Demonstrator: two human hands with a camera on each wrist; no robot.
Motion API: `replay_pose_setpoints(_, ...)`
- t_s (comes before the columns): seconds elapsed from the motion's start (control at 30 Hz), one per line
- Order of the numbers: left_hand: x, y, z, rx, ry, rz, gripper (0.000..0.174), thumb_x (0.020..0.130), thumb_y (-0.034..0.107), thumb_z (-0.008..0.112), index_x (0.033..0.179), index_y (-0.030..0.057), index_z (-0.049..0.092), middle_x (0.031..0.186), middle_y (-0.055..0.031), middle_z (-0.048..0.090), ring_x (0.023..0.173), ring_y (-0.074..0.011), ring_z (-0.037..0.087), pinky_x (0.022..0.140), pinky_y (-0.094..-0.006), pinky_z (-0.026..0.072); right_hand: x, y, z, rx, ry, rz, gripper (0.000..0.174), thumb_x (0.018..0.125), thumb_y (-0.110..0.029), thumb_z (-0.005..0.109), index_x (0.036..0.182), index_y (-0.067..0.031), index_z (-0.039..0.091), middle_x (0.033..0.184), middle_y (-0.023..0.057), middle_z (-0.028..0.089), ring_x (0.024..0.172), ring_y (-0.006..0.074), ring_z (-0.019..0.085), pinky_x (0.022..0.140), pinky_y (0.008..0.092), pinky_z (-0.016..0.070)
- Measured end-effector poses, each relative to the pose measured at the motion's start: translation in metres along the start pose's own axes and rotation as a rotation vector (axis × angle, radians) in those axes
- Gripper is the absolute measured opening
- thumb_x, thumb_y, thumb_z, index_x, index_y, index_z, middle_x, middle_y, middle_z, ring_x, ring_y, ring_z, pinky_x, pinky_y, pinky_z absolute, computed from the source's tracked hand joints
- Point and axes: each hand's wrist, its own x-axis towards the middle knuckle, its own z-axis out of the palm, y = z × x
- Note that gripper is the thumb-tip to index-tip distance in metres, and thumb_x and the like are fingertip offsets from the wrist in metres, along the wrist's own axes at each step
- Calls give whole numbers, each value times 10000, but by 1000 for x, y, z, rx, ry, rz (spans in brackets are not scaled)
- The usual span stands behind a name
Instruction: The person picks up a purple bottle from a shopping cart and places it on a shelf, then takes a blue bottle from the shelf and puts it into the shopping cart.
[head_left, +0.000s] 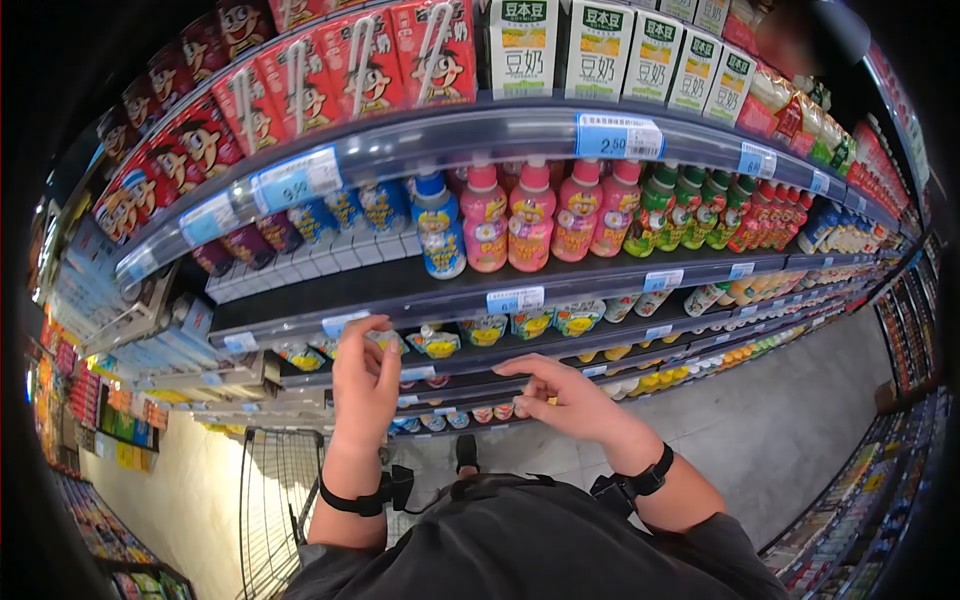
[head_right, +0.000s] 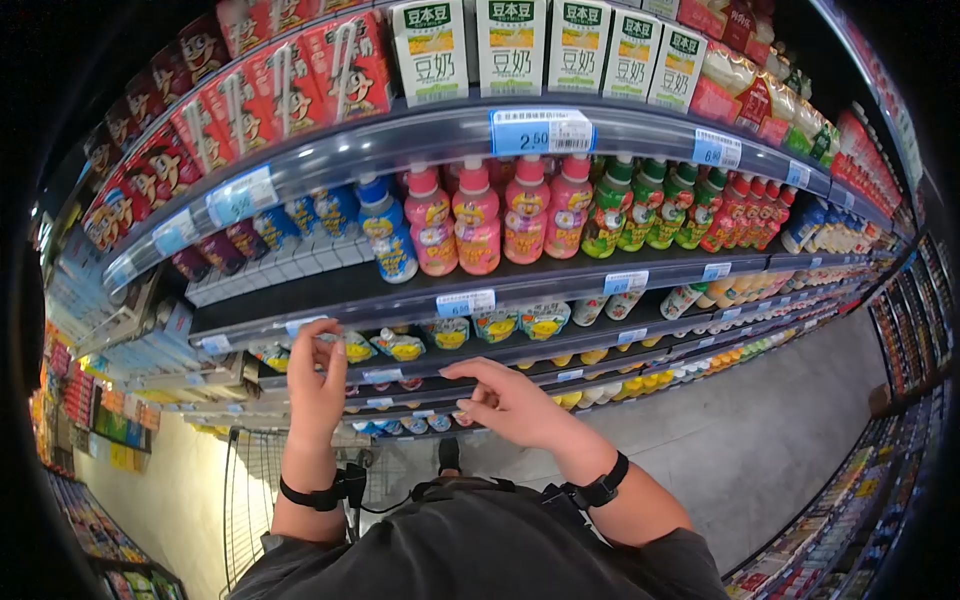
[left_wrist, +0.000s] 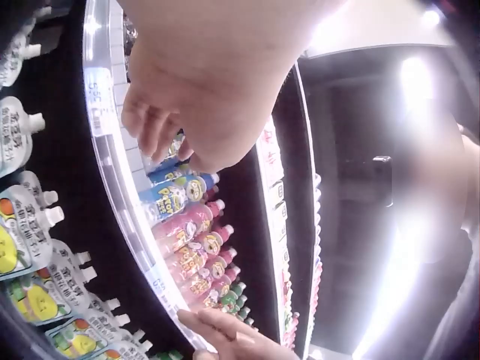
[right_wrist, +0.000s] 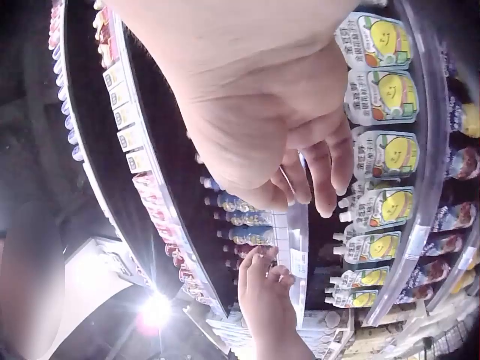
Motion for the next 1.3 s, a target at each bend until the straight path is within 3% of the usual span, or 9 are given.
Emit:
replay_pose_setpoints(0.1,40,2,6,-31,26,-6,304,938,-5,673,1234,26,607,1146,-78,667,744,-113,559,651,-255,454,23,-27,-4,12,55,-63,520,956,8,641,1459,-65,534,1335,91,594,888,100,650,791,285,542)
replay_pose_setpoints(0.13,52,0,8,-59,40,26,323,935,-3,677,1248,23,600,1161,-81,669,757,-114,563,667,-255,455,33,-32,-9,-16,44,-116,590,940,30,643,1503,-54,488,1524,119,492,906,114,661,782,289,553)
replay_pose_setpoints(0.3,100,0,18,-91,-16,84,401,912,56,730,1281,17,577,1209,-88,669,801,-142,583,711,-276,469,77,-63,-14,3,84,-224,704,919,38,647,1573,-54,402,1644,140,360,920,125,671,747,268,553)
replay_pose_setpoints(0.47,122,-5,31,-63,-88,135,499,869,184,818,1269,1,583,839,-100,639,682,-204,580,622,-323,482,103,-81,-20,-50,65,-324,783,899,50,644,1609,-45,328,1709,182,190,1027,165,690,748,272,560)
replay_pose_setpoints(0.53,124,-3,33,-32,-112,93,486,870,189,819,1255,-1,591,835,-97,641,670,-202,580,611,-323,481,108,-83,-23,-26,9,-314,824,892,60,642,1628,-53,290,1720,208,107,1130,195,687,753,281,573)
replay_pose_setpoints(0.77,129,-3,39,-75,-165,77,482,883,104,798,1279,-43,567,858,-98,646,677,-120,602,598,-259,486,115,-78,-35,-92,-22,-331,849,886,65,645,1636,-55,267,1716,252,77,1129,208,697,738,274,578)
replay_pose_setpoints(0.83,129,-5,43,-105,-147,106,496,875,95,797,1290,-44,565,851,-91,637,676,-115,597,607,-256,486,114,-78,-36,-123,-64,-313,840,926,35,637,1650,-117,241,1730,206,83,1084,199,707,702,270,595)
replay_pose_setpoints(0.9,128,-3,46,-127,-85,112,433,812,136,858,1147,-16,629,833,-77,605,651,-133,552,590,-281,472,110,-80,-37,-98,-84,-304,842,908,50,636,1645,-96,255,1730,209,77,1094,199,704,719,273,589)
replay_pose_setpoints(1.3,84,32,26,81,83,479,675,684,76,903,1285,27,600,1065,-105,625,846,-209,645,643,-295,520,65,-76,-30,-40,-172,-361,822,904,47,617,1641,-96,282,1735,168,144,1072,209,713,763,282,567)
